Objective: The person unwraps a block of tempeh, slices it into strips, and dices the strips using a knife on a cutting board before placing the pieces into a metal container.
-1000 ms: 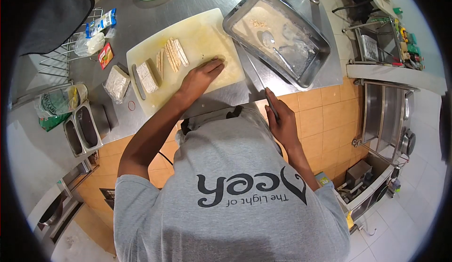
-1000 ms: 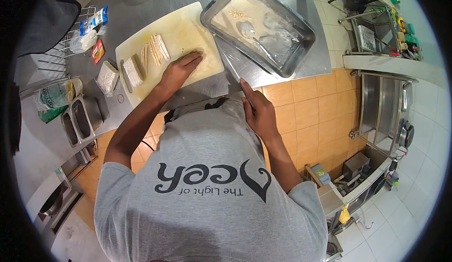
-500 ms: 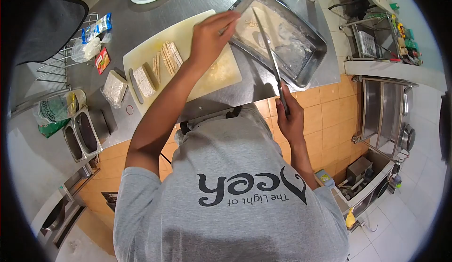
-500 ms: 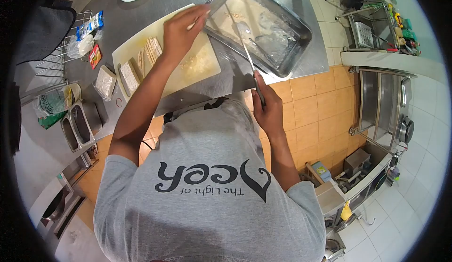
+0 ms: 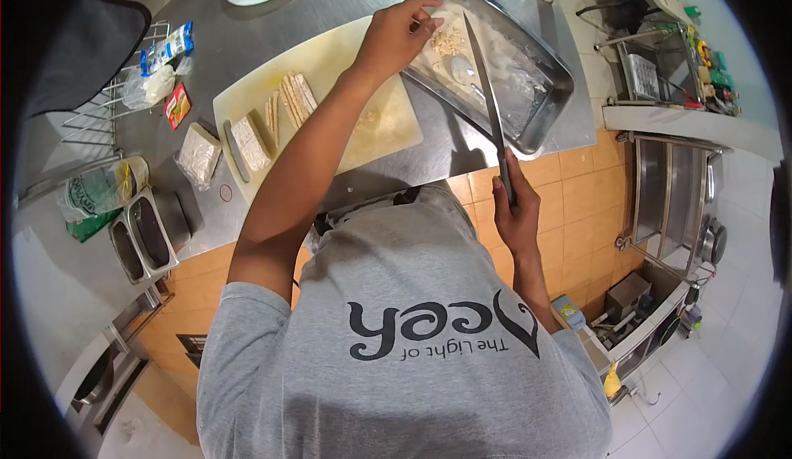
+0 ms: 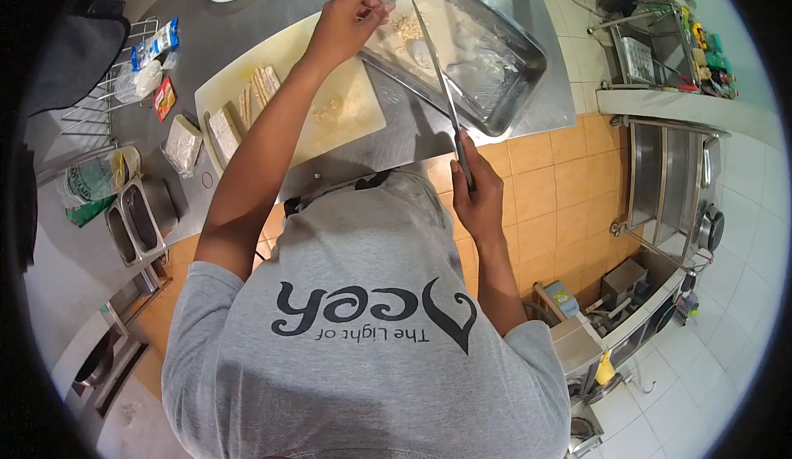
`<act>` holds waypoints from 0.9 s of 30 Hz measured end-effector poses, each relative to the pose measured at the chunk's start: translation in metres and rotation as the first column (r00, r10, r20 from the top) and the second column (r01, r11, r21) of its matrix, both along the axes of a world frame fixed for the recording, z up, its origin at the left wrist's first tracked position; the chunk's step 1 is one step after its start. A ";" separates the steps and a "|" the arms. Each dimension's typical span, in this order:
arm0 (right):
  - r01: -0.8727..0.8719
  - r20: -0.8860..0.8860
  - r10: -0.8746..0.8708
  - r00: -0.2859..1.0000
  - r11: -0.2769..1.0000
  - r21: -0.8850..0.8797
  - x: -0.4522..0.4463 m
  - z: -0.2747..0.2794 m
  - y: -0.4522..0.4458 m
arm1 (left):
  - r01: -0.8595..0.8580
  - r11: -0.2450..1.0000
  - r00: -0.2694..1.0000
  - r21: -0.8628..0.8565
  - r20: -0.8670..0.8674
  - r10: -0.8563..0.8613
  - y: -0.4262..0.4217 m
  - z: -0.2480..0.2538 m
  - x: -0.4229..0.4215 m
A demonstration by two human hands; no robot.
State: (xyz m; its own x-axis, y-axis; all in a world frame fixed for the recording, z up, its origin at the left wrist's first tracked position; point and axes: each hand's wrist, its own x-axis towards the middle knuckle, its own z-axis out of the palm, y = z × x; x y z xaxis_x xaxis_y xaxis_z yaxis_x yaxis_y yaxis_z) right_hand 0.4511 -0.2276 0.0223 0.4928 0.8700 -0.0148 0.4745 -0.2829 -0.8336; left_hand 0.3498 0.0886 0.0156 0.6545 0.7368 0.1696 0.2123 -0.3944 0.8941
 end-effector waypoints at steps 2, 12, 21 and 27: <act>-0.051 -0.024 0.051 0.998 0.999 -0.011 -0.002 0.000 -0.004 | 0.016 0.998 0.998 0.060 -0.054 -0.012 0.001 0.009 -0.006; -0.335 -0.002 0.336 0.942 0.938 -0.085 -0.021 -0.009 -0.003 | -0.328 0.934 0.922 0.144 -0.167 0.350 -0.052 -0.029 -0.127; -0.342 -0.046 0.339 0.940 0.937 -0.075 -0.030 -0.013 -0.002 | -0.232 0.909 0.902 0.345 -0.274 0.334 -0.121 -0.054 -0.132; -0.333 -0.091 0.329 0.940 0.942 -0.045 -0.034 -0.020 -0.005 | -0.020 0.898 0.879 0.440 -0.420 0.225 -0.126 -0.053 -0.133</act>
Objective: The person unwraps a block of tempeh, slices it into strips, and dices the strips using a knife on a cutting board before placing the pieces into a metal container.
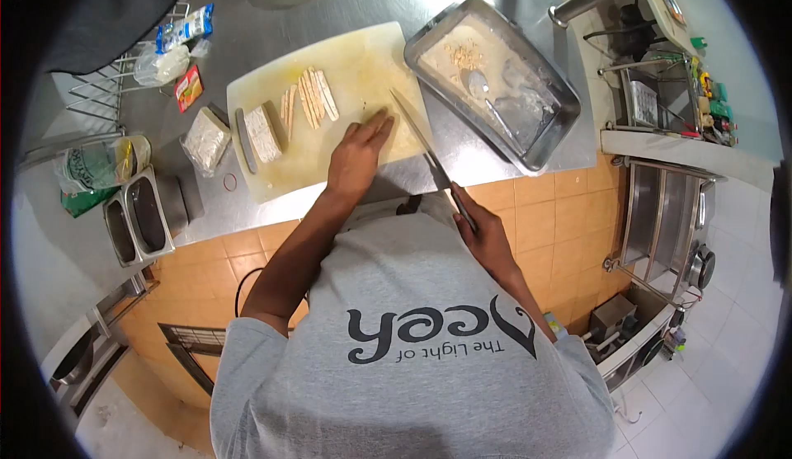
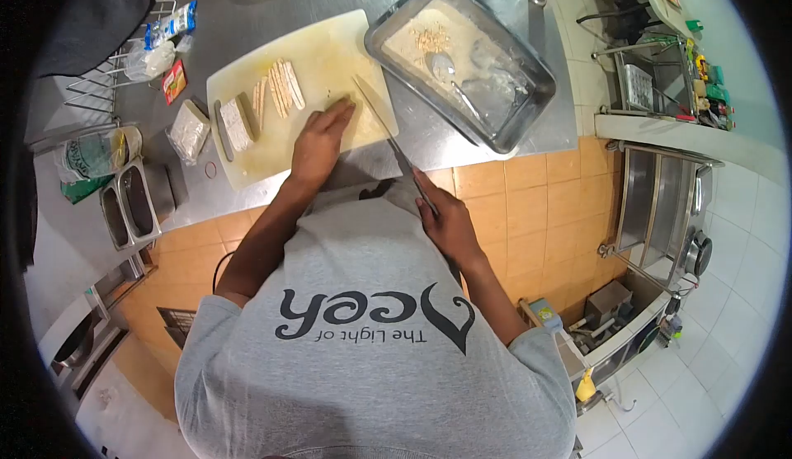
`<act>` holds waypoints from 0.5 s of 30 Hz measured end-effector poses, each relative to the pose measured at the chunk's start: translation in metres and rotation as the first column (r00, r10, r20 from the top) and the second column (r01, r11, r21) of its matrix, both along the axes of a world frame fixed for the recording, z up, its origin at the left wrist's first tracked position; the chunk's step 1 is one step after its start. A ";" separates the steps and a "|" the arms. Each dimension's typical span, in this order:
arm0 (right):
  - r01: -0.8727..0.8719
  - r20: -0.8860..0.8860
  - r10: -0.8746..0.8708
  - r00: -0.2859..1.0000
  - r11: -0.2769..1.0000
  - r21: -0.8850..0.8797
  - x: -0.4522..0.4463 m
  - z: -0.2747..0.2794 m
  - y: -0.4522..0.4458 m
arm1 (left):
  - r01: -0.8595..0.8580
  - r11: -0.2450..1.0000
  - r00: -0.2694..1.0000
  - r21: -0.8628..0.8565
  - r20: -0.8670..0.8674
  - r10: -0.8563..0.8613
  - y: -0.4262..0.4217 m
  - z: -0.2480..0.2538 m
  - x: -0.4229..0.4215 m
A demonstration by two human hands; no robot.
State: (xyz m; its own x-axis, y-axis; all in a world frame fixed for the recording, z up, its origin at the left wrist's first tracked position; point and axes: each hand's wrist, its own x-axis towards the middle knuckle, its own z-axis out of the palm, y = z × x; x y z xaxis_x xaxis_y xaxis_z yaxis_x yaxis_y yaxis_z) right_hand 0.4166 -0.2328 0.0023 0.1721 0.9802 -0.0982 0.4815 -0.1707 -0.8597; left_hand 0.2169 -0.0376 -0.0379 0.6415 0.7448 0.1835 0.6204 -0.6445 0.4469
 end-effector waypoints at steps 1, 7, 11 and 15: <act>0.007 -0.017 -0.007 1.000 1.000 -0.002 -0.001 -0.001 0.000 | 0.036 0.999 0.998 0.018 -0.047 -0.035 0.001 0.002 0.000; -0.020 0.000 0.020 1.000 0.998 -0.065 -0.002 0.002 0.003 | 0.257 0.954 0.947 0.156 -0.240 -0.216 0.019 0.000 -0.008; -0.013 0.016 0.013 1.000 0.999 -0.039 -0.006 0.005 0.006 | 0.343 0.939 0.911 0.033 -0.255 -0.324 0.031 0.010 -0.017; 0.019 0.007 -0.019 1.000 0.999 -0.041 -0.011 0.004 0.004 | 0.430 0.900 0.870 0.072 -0.300 -0.392 0.036 0.017 -0.029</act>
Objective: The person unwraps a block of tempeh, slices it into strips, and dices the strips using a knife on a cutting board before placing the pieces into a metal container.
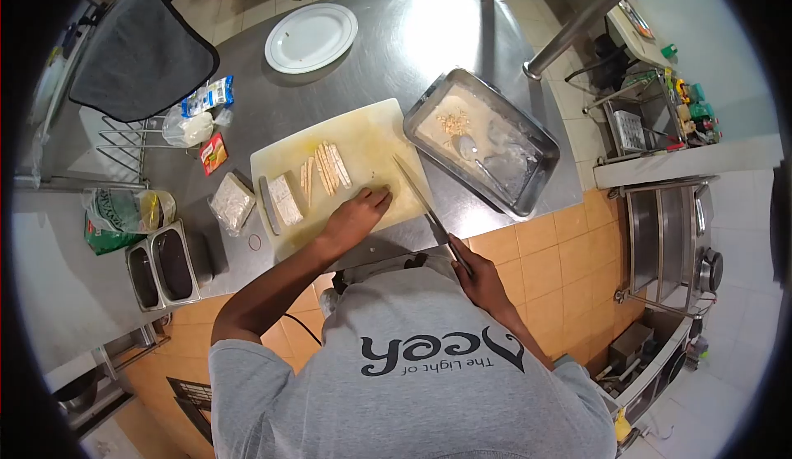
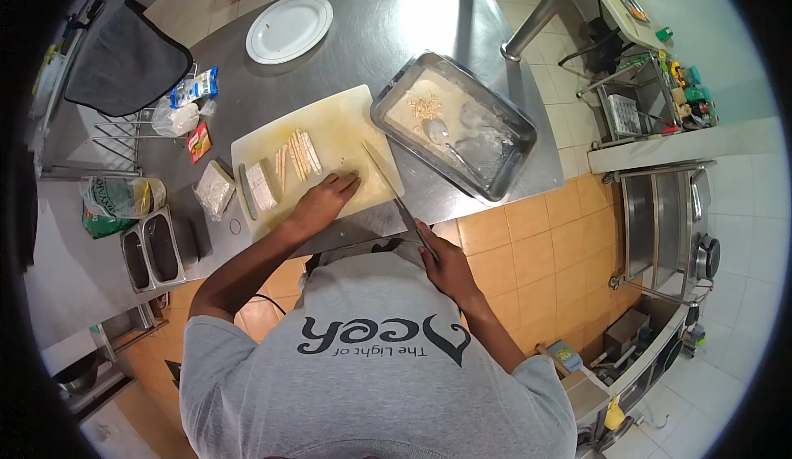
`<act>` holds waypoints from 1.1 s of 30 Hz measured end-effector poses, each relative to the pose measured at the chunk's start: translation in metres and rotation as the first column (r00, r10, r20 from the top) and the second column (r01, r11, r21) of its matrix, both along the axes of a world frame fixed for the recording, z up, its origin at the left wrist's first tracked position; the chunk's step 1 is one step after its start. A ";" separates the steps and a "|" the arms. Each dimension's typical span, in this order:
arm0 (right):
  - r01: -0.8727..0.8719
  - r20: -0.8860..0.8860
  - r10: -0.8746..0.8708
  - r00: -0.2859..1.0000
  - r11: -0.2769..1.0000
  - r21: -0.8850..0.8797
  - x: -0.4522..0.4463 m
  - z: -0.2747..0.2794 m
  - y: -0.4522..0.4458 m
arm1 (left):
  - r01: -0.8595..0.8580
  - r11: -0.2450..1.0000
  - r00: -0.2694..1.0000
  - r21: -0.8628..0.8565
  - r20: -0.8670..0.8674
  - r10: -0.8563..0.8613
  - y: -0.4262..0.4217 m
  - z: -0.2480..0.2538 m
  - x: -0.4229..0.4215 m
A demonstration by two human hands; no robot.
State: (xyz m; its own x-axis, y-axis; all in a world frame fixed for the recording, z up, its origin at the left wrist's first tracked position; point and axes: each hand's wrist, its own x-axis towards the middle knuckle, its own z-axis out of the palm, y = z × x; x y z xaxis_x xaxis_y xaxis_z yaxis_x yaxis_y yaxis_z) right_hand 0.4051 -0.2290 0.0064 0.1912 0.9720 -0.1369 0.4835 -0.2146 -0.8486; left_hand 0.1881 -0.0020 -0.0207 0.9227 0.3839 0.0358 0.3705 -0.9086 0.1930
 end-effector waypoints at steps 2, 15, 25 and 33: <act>0.010 0.010 -0.010 1.000 1.000 0.015 -0.002 0.000 0.001 | 0.064 0.997 0.997 0.044 0.032 -0.065 0.005 -0.002 -0.005; -0.085 0.043 0.081 0.996 0.993 0.086 0.022 0.004 -0.002 | 0.226 0.973 0.973 -0.041 0.058 -0.224 0.027 -0.004 -0.021; -0.018 0.087 0.008 0.996 0.992 0.121 0.075 0.036 0.007 | 0.091 0.996 0.995 0.012 -0.046 -0.091 0.013 0.008 -0.008; -0.026 0.150 -0.002 0.989 0.983 0.184 0.129 0.028 -0.004 | -0.190 0.948 0.957 -0.256 0.168 0.238 0.014 0.004 0.010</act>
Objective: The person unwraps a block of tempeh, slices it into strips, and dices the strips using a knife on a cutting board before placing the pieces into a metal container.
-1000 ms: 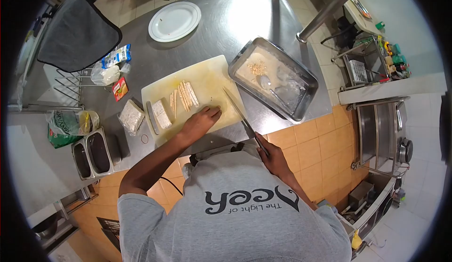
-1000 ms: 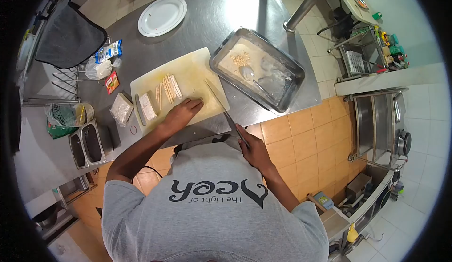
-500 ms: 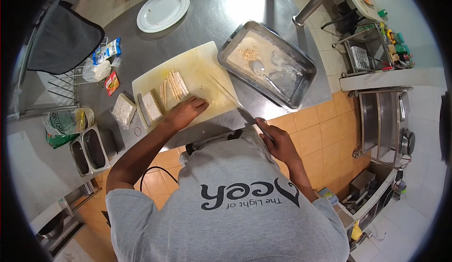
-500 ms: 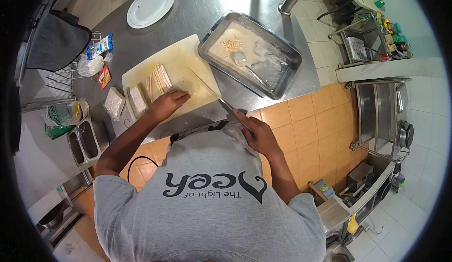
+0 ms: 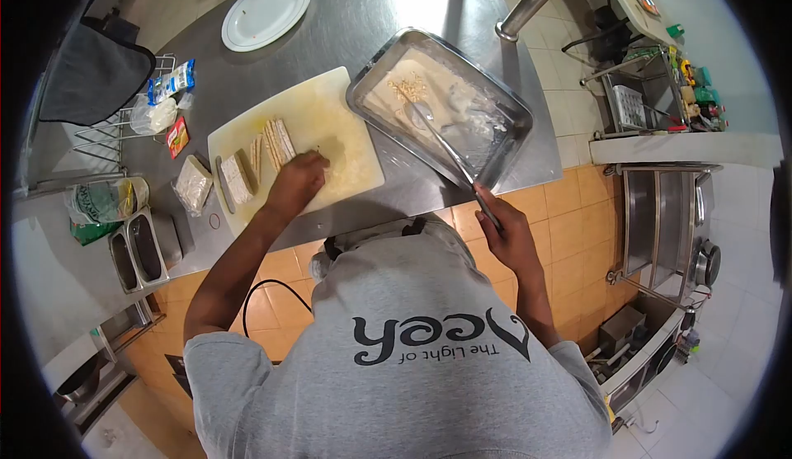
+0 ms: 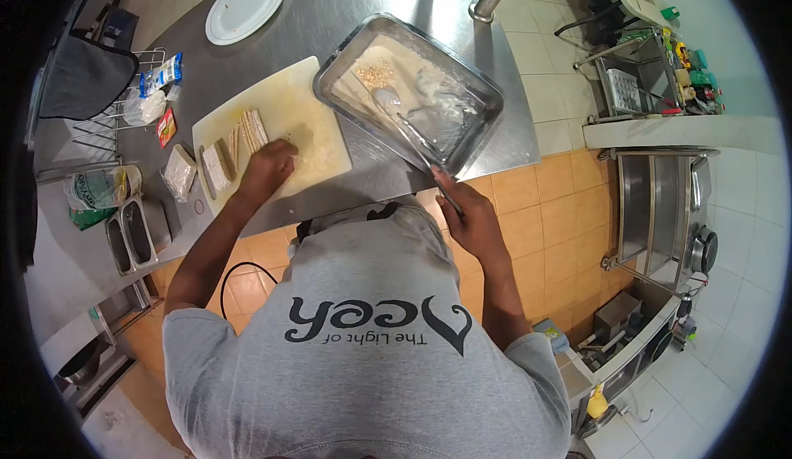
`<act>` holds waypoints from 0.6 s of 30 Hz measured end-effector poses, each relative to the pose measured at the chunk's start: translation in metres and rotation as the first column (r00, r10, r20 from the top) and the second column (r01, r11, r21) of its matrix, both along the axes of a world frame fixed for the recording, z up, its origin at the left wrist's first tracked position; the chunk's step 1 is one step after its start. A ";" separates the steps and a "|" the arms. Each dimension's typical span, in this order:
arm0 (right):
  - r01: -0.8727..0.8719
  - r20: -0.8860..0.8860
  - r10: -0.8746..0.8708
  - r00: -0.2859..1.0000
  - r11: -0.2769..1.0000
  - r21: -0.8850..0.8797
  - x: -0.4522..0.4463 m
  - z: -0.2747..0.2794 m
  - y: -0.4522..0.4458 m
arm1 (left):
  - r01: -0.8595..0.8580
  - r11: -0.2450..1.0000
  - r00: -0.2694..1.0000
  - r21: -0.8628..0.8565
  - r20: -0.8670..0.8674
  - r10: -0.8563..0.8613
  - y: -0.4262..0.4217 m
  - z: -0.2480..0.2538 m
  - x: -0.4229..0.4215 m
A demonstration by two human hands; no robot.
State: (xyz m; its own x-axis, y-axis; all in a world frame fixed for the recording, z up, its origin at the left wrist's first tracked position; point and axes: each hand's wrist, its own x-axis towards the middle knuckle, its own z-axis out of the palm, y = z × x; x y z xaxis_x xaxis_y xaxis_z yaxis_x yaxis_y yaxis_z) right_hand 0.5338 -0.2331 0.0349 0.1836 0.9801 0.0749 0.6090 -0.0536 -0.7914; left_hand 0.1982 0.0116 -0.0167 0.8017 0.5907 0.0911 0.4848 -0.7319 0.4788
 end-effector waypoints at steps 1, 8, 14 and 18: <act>0.008 -0.016 -0.008 1.000 1.000 -0.005 0.005 0.001 -0.001 | -0.116 0.983 0.987 -0.143 0.090 0.130 0.002 0.002 0.005; 0.040 -0.030 -0.044 0.999 0.990 -0.135 0.035 0.014 -0.001 | -0.150 0.847 0.795 -0.510 0.447 0.410 0.024 0.043 0.115; 0.009 -0.008 -0.009 1.000 0.998 0.055 0.045 0.013 0.009 | 0.040 0.806 0.868 -0.590 0.420 0.264 0.030 0.043 0.161; -0.003 -0.031 0.003 1.000 1.000 0.014 0.046 0.008 0.011 | 0.072 0.817 0.808 -0.572 0.514 0.288 0.044 0.034 0.151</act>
State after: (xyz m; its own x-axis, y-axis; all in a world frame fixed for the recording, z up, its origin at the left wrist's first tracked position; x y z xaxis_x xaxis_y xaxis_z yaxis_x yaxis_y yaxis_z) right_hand 0.5795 -0.2223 0.0433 0.1831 0.9796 0.0824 0.5840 -0.0410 -0.8107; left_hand 0.3494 0.0558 0.0172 0.6373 0.7591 0.1328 0.0588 -0.2197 0.9738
